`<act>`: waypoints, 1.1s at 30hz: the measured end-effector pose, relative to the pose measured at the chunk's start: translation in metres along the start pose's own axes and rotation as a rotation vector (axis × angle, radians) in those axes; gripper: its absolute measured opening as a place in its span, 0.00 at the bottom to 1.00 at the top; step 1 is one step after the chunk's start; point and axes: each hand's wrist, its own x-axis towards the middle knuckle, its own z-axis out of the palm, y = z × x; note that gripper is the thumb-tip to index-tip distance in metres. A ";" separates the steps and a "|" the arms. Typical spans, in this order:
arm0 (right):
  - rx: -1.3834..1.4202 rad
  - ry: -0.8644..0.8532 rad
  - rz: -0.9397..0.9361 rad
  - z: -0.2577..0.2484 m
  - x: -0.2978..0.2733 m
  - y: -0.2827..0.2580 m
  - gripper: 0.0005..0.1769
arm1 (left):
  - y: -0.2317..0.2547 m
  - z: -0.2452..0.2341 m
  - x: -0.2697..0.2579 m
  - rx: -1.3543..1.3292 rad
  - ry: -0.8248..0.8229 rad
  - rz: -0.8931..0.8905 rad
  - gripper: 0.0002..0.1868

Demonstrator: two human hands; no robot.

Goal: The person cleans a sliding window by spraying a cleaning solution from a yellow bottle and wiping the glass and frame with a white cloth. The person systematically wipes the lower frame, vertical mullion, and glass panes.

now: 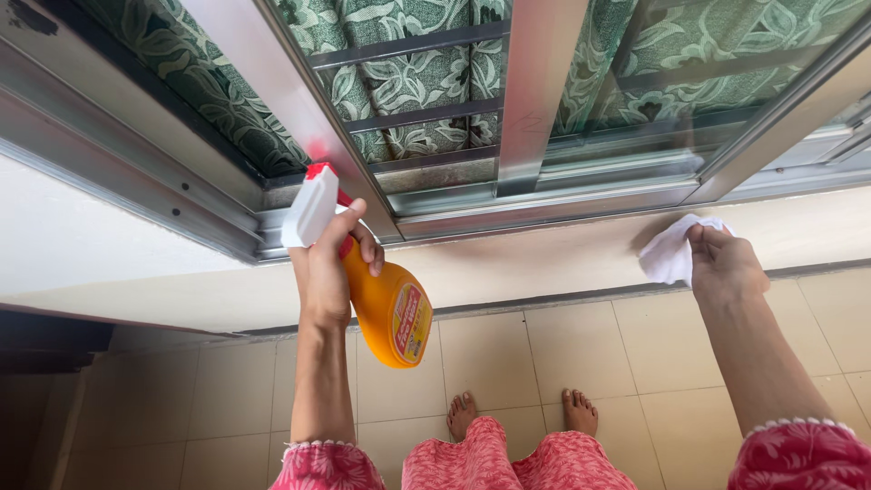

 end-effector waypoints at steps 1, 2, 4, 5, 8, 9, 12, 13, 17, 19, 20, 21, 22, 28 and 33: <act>0.005 0.008 0.003 -0.003 0.002 0.000 0.24 | -0.001 0.003 -0.001 0.047 0.004 -0.004 0.10; 0.011 0.021 0.004 -0.007 0.000 -0.001 0.25 | -0.002 0.007 -0.003 0.095 0.004 -0.012 0.10; 0.001 0.056 0.004 -0.013 -0.007 -0.004 0.25 | -0.003 0.016 -0.005 0.164 0.001 -0.024 0.10; -0.017 0.078 0.004 -0.016 -0.012 -0.004 0.26 | -0.004 0.020 -0.005 0.185 -0.001 -0.028 0.09; -0.051 0.091 0.011 -0.022 -0.018 -0.008 0.26 | -0.009 0.033 -0.007 0.193 -0.011 -0.019 0.09; -0.058 0.088 0.014 -0.025 -0.018 -0.008 0.27 | -0.011 0.038 -0.008 0.188 -0.017 -0.013 0.09; -0.078 0.037 0.022 -0.033 -0.014 -0.010 0.25 | -0.018 0.053 -0.009 0.136 -0.011 -0.029 0.10; -0.087 0.033 0.024 -0.035 -0.013 -0.011 0.25 | -0.020 0.057 -0.010 0.132 -0.018 -0.039 0.10; -0.106 0.021 0.029 -0.031 -0.014 -0.017 0.25 | -0.026 0.072 -0.014 0.113 -0.076 -0.052 0.09; -0.110 0.019 0.025 -0.027 -0.016 -0.021 0.24 | -0.030 0.081 -0.013 0.114 -0.111 -0.053 0.09; -0.113 0.017 0.022 -0.025 -0.019 -0.023 0.24 | -0.031 0.085 -0.013 0.121 -0.120 -0.054 0.09; -0.117 0.015 0.020 -0.024 -0.022 -0.025 0.23 | -0.032 0.088 -0.014 0.129 -0.130 -0.054 0.09; -0.123 0.015 0.015 -0.022 -0.024 -0.027 0.23 | -0.034 0.092 -0.014 0.141 -0.158 -0.040 0.09; -0.148 -0.037 0.013 -0.020 -0.026 -0.036 0.23 | -0.045 0.110 -0.016 0.104 -0.242 -0.041 0.21; -0.143 -0.070 0.021 -0.016 -0.027 -0.036 0.22 | -0.049 0.123 -0.017 0.056 -0.288 -0.079 0.31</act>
